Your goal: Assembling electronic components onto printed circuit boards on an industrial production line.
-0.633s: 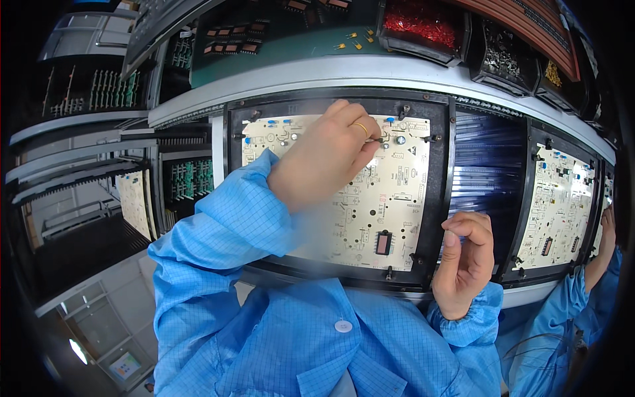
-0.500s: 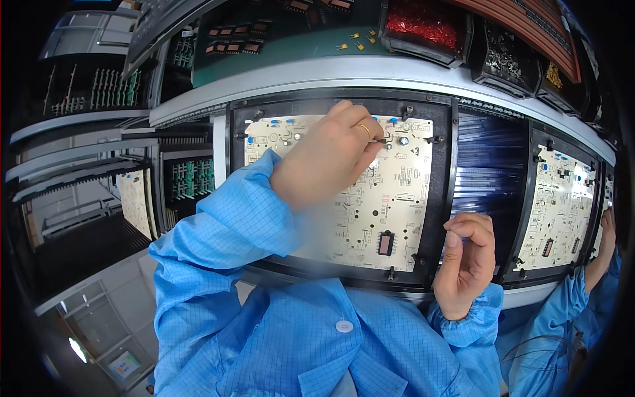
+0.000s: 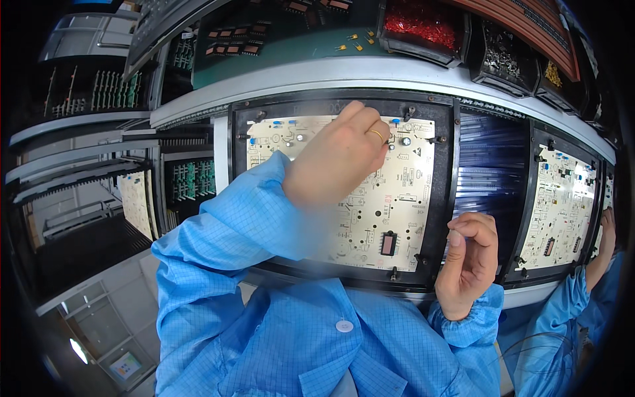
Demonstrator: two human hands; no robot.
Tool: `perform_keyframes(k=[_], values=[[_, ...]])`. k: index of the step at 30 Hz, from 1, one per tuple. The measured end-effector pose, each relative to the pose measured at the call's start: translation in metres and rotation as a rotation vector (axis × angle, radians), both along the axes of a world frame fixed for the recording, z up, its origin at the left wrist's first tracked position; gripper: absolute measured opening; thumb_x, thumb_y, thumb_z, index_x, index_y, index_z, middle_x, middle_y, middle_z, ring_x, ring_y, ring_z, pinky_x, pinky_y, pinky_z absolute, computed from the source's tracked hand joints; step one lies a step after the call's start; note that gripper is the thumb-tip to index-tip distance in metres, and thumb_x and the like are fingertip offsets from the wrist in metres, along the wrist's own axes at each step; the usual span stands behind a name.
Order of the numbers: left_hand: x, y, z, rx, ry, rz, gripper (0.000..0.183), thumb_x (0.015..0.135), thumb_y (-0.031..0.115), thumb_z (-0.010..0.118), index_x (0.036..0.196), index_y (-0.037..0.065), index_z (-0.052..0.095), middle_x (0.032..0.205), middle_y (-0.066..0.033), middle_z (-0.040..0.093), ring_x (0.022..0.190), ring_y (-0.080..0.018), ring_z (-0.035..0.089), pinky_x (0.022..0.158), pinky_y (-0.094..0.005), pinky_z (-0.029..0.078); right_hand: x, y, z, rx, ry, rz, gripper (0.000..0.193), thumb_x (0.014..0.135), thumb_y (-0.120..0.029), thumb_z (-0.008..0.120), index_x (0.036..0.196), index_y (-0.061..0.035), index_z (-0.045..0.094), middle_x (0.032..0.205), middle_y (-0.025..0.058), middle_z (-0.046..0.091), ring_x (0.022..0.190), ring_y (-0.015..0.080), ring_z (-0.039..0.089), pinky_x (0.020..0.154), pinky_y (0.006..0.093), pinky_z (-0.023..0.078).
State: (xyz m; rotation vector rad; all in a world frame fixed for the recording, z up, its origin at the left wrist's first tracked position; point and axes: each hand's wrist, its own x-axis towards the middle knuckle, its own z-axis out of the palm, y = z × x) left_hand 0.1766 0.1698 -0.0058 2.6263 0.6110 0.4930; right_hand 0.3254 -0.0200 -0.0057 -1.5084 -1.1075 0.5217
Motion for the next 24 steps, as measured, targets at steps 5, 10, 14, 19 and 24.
perform_keyframes(k=[5, 10, 14, 19, 24], values=[[-0.003, -0.005, -0.006, 0.176, 0.138, -0.09, 0.017, 0.074, -0.001, 0.062, 0.091, -0.002, 0.061, 0.093, -0.0133, 0.057, 0.091, -0.0314, 0.054, 0.082, -0.0382, 0.048, 0.002, -0.003, 0.0, -0.005, 0.105, -0.058, 0.014, 0.09, 0.008, 0.052, 0.102, 0.0008, 0.053, 0.097, 0.0126, 0.056, 0.085, 0.0179, 0.053, 0.076, 0.0265, 0.043], [-0.002, -0.007, -0.008, 0.125, 0.123, -0.032, 0.017, 0.073, -0.001, 0.061, 0.089, -0.002, 0.062, 0.093, -0.0136, 0.057, 0.093, -0.0316, 0.054, 0.083, -0.0381, 0.048, 0.003, -0.002, 0.004, -0.005, 0.145, -0.104, 0.009, 0.096, 0.001, 0.051, 0.104, -0.0001, 0.052, 0.099, 0.0093, 0.054, 0.079, 0.0109, 0.051, 0.075, 0.0228, 0.044], [0.002, -0.007, -0.004, 0.073, 0.092, 0.0, 0.014, 0.077, 0.002, 0.064, 0.091, -0.002, 0.062, 0.093, -0.0141, 0.058, 0.091, -0.0322, 0.054, 0.082, -0.0392, 0.049, 0.003, -0.002, 0.001, 0.001, 0.139, -0.102, 0.009, 0.096, 0.001, 0.051, 0.105, 0.0001, 0.053, 0.099, 0.0089, 0.054, 0.08, 0.0103, 0.051, 0.075, 0.0228, 0.044], [0.001, -0.002, 0.0, 0.092, 0.106, -0.073, 0.013, 0.079, 0.003, 0.066, 0.091, 0.0, 0.062, 0.092, -0.0135, 0.058, 0.089, -0.0322, 0.055, 0.08, -0.0398, 0.049, 0.006, -0.007, 0.001, -0.061, 0.171, -0.117, 0.016, 0.098, -0.002, 0.051, 0.112, 0.0018, 0.055, 0.098, 0.0076, 0.057, 0.08, 0.0091, 0.052, 0.074, 0.0214, 0.044], [0.001, -0.003, 0.001, 0.205, 0.185, -0.1, 0.009, 0.083, 0.007, 0.06, 0.082, -0.001, 0.065, 0.09, -0.0074, 0.058, 0.094, -0.0241, 0.051, 0.087, -0.032, 0.045, 0.003, -0.004, -0.002, -0.027, 0.196, -0.126, 0.016, 0.097, 0.001, 0.049, 0.111, 0.0007, 0.055, 0.094, 0.0066, 0.056, 0.076, 0.008, 0.049, 0.07, 0.0195, 0.041]])
